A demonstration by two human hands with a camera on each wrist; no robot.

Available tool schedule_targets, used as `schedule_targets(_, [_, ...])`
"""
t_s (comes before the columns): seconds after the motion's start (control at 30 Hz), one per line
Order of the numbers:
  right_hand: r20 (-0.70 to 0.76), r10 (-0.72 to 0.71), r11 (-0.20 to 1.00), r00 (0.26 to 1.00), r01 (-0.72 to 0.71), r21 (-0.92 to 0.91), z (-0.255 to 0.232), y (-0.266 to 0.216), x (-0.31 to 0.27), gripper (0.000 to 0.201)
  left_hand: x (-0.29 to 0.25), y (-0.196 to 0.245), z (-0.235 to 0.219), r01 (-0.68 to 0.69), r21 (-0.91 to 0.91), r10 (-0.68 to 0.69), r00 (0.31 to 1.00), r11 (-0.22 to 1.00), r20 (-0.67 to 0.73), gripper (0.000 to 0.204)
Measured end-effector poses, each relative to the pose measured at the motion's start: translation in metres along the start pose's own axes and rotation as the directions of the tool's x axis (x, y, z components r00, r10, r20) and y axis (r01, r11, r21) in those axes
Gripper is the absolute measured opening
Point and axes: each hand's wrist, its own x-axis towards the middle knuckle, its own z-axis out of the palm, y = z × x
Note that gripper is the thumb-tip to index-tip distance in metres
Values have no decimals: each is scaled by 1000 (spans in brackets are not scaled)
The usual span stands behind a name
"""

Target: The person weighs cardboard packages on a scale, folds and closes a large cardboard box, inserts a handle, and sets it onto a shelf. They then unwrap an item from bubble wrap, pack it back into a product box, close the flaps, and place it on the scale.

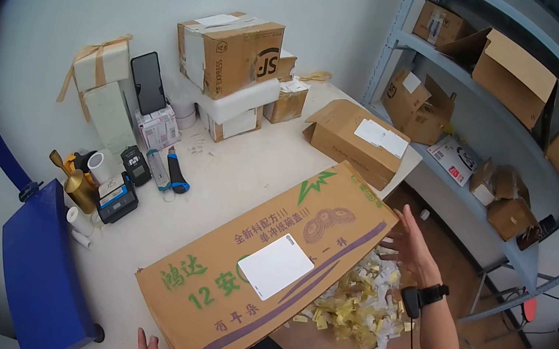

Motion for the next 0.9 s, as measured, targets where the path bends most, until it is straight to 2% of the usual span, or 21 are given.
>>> schedule_targets(0.03, [84,24,1000,996,-25,3,2,6,-4,106,3,-1,-3,64,-7,-64,996,998,-66,67])
schedule_targets(0.07, [165,48,999,985,-51,12,5,13,-7,101,0,-8,-4,64,-8,-64,997,998,-49,67])
schedule_targets(0.13, [150,-8,999,989,2,39,24,21,-7,93,-8,-31,3,402,-346,-323,909,848,265,70])
schedule_targets(0.17, [146,-78,996,986,70,57,32,22,-5,84,-7,-35,8,445,-320,-353,884,836,307,68])
schedule_targets(0.2, [145,-83,995,986,75,59,36,24,-2,84,-7,-36,11,442,-322,-350,886,838,305,68])
schedule_targets(0.3, [-37,-88,970,995,94,224,56,20,-2,61,2,-29,18,464,-257,-397,876,848,274,68])
schedule_targets(0.4, [-66,-133,952,989,146,269,51,34,-8,59,-8,-35,26,473,-342,-433,881,812,191,67])
schedule_targets(0.47, [-101,-215,918,971,236,319,70,17,-50,63,-21,-43,19,476,-437,-454,876,764,160,69])
schedule_targets(0.5, [-84,-267,856,960,276,438,63,23,-57,63,-29,-42,10,527,-402,-545,835,749,78,69])
schedule_targets(0.53, [-60,-333,850,941,327,413,52,28,-68,64,-30,-38,0,534,-439,-519,839,723,164,71])
schedule_targets(0.57, [-14,-326,827,945,292,479,36,33,-81,67,-30,-35,-11,533,-481,-474,845,696,250,73])
schedule_targets(0.6, [-219,-94,728,971,217,650,66,6,-101,68,-27,-31,-24,563,-453,-543,818,691,188,73])
schedule_targets(0.63, [-214,-54,654,975,197,730,60,5,-109,68,-26,-26,-39,501,-508,-475,859,701,193,75])
schedule_targets(0.67, [-249,-156,756,956,278,592,54,11,-118,68,-26,-22,-51,433,-563,-384,899,704,211,77])
schedule_targets(0.7, [-254,-137,758,958,266,596,47,14,-125,67,-38,-22,-58,484,-631,-452,863,607,226,82])
schedule_targets(0.73, [-271,-119,759,955,263,595,47,14,-130,67,-40,-24,-69,483,-620,-456,863,618,218,82])
schedule_targets(0.77, [-268,-116,752,956,261,605,53,16,-132,67,-42,-26,-80,447,-648,-505,856,617,109,81])
schedule_targets(0.8, [-51,-240,792,969,226,567,60,15,-133,67,-45,-30,-91,404,-674,-547,837,619,0,80])
schedule_targets(0.83, [173,-339,831,925,208,517,73,9,-137,66,-54,-49,-97,308,-745,-587,799,592,-135,76])
schedule_targets(0.87, [268,-368,821,890,175,544,101,4,-133,67,-67,-70,-103,204,-800,-629,734,565,-257,71])
schedule_targets(0.9, [317,-398,813,861,171,557,139,-5,-134,68,-80,-80,-113,203,-797,-624,738,568,-256,71])
